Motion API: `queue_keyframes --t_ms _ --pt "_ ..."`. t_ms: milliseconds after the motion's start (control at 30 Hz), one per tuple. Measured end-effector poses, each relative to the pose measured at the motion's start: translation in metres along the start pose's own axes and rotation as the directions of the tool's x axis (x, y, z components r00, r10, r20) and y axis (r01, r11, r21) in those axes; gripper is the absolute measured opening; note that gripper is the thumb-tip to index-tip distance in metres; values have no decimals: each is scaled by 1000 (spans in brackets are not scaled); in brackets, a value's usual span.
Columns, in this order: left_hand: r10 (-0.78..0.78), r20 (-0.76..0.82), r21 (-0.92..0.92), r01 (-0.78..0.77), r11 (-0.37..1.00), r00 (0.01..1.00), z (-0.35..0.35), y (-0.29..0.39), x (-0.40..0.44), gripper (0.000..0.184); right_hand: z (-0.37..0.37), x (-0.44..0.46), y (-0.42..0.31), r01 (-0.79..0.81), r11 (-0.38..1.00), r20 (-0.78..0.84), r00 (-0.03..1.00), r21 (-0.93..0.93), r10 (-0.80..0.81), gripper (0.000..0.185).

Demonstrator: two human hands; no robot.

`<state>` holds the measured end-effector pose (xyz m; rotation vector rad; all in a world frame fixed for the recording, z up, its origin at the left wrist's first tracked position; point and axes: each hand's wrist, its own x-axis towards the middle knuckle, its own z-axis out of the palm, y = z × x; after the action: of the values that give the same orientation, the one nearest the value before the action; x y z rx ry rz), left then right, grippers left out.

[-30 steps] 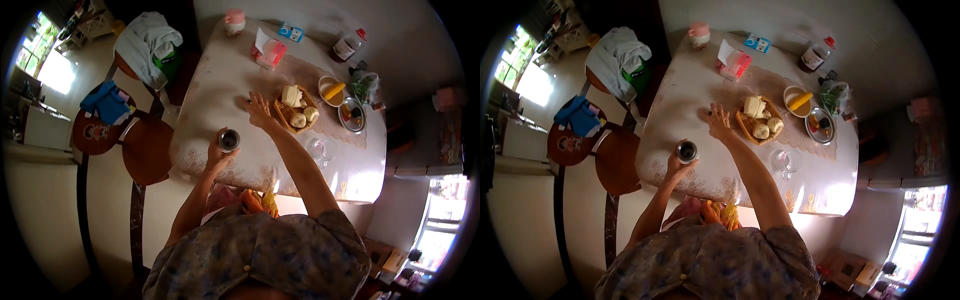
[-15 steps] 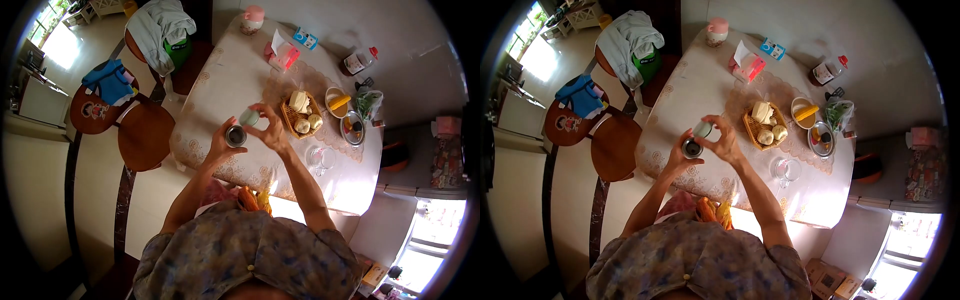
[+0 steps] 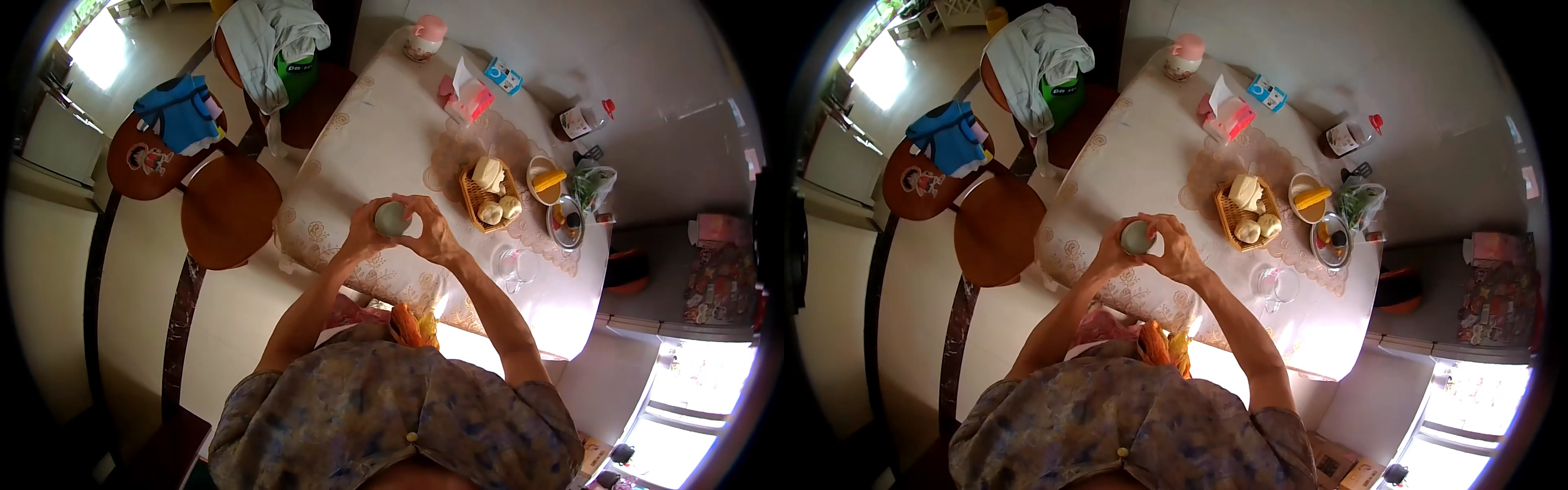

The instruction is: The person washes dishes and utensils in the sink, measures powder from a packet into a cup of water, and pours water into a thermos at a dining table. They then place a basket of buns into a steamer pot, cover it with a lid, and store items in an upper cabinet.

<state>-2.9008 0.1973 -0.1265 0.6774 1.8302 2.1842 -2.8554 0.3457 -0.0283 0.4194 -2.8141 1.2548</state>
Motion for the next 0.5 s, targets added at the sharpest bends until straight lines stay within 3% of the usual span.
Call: queue_keyframes --t_ms 67,133,200,267,367,433,467,500 --pt "-15 -9 36 15 999 1000 1 3 0 67 -8 4 -16 -41 997 31 999 -59 43 59" --pt "-22 -2 119 22 993 1000 -1 -3 0 68 -18 13 -36 108 964 41 994 -242 -101 74" --pt "-28 5 202 26 979 1000 -3 -10 -2 70 -19 19 -39 178 934 92 983 -309 -157 70" --pt "105 19 285 -107 952 994 -4 -8 -3 69 -16 24 -35 249 895 145 967 -369 -209 66" --pt "81 15 438 -79 896 997 -6 3 -6 70 -6 26 -27 387 784 242 921 -486 -305 57" --pt "64 13 412 -64 909 998 -5 2 -6 71 3 25 -33 186 659 141 983 -729 -121 52" --pt "47 13 386 -49 921 999 -4 0 -7 72 10 26 -31 184 656 140 983 -732 -118 52" --pt "50 16 383 -53 922 999 -3 -3 -6 72 17 27 -25 129 619 181 983 -774 22 54"
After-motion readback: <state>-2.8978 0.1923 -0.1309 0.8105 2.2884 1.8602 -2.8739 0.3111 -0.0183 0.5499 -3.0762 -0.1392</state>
